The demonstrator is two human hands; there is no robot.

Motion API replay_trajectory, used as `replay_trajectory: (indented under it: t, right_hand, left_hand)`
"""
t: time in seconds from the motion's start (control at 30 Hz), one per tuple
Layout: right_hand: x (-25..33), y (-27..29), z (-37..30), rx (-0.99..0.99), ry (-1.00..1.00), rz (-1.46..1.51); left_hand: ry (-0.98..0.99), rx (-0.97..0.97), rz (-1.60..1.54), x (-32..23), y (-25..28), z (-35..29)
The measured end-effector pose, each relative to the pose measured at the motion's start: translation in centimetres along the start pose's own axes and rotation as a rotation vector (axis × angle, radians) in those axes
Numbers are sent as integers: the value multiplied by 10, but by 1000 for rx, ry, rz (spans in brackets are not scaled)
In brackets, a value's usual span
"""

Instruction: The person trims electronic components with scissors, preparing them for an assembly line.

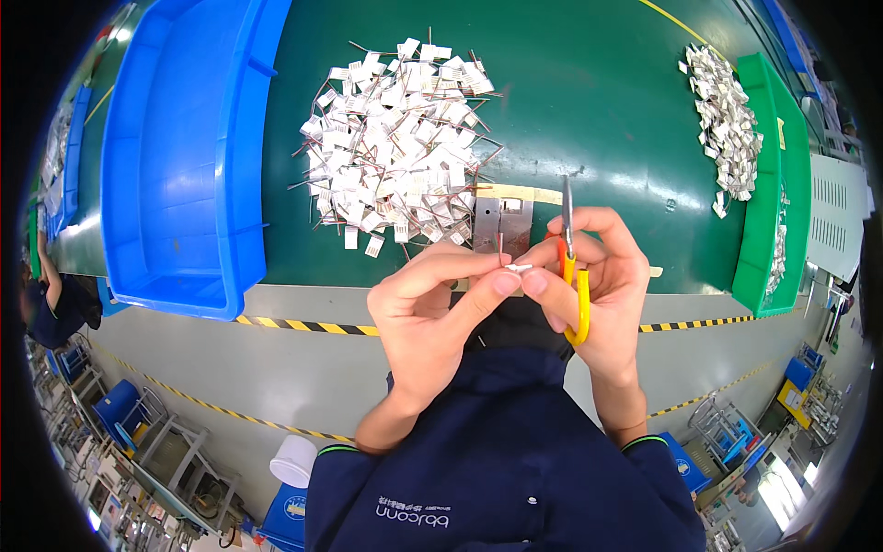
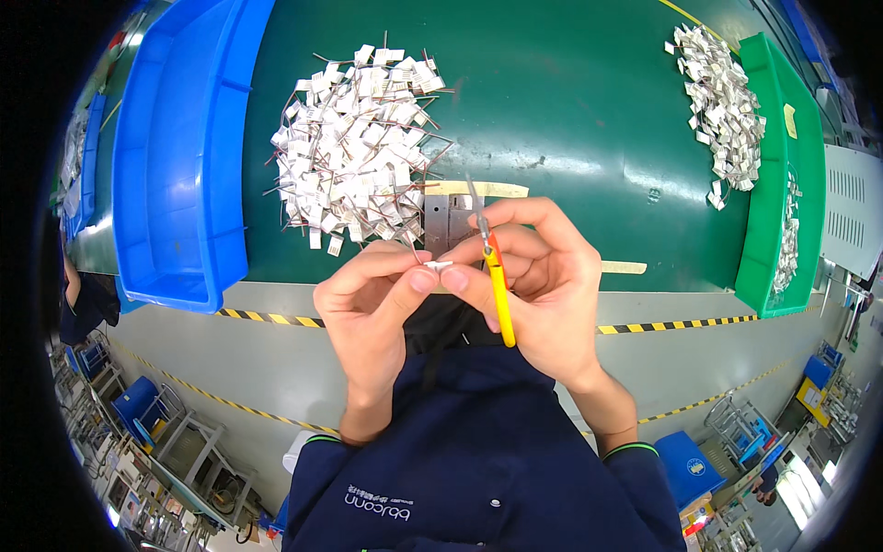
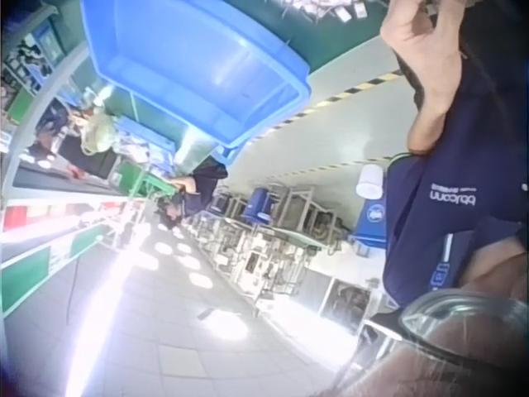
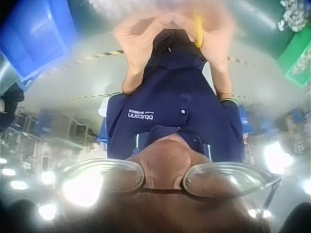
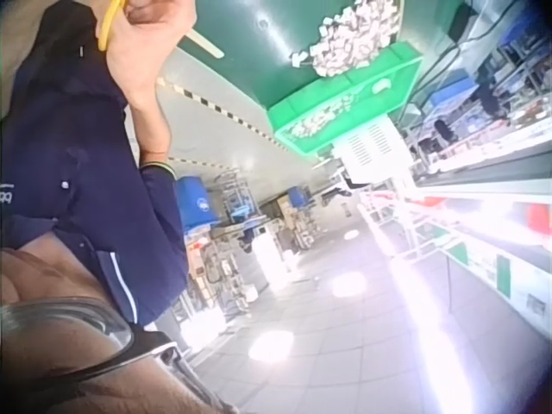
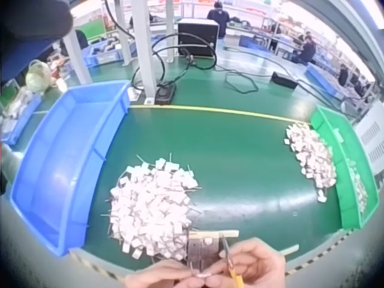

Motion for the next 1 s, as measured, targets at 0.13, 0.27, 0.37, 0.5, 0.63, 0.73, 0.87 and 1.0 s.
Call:
replay_trajectory:
  t: [0.13, 0.27, 0.37, 0.5, 0.63, 0.73, 0.87, 1.0]
  right_hand:
    - [-2, 2, 2, -28, 5, 24]
    - [3, 2, -1, -51, 55, 41]
    - [3, 1, -1, -53, 100, 26]
    - [8, 3, -5, -46, 148, -98]
    - [10, 3, -7, -41, 134, -131]
    - [12, 1, -8, -25, 174, -138]
    - [12, -1, -10, -4, 192, -169]
    - [13, -3, -12, 22, 164, -172]
  left_hand:
    - [65, -73, -166, 5, -3, -3]
    - [149, -36, -302, 13, -9, -6]
    - [91, -107, -285, 9, -9, -1]
    - [88, -106, -298, 10, -11, -3]
    - [78, -150, -300, 10, -12, -7]
    - [69, -183, -315, 10, -12, -9]
    - [57, -201, -313, 10, -11, -10]
    - [34, -170, -299, 6, -10, -8]
Point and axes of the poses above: each hand's wrist, its own z-axis towards the middle knuckle, its own y-axis out of the back of the hand, x = y × z, the point moved 9 cm from there along z, towards the middle knuckle, and after that the axes turned 4 degrees about -x, right-handed, at the moved point
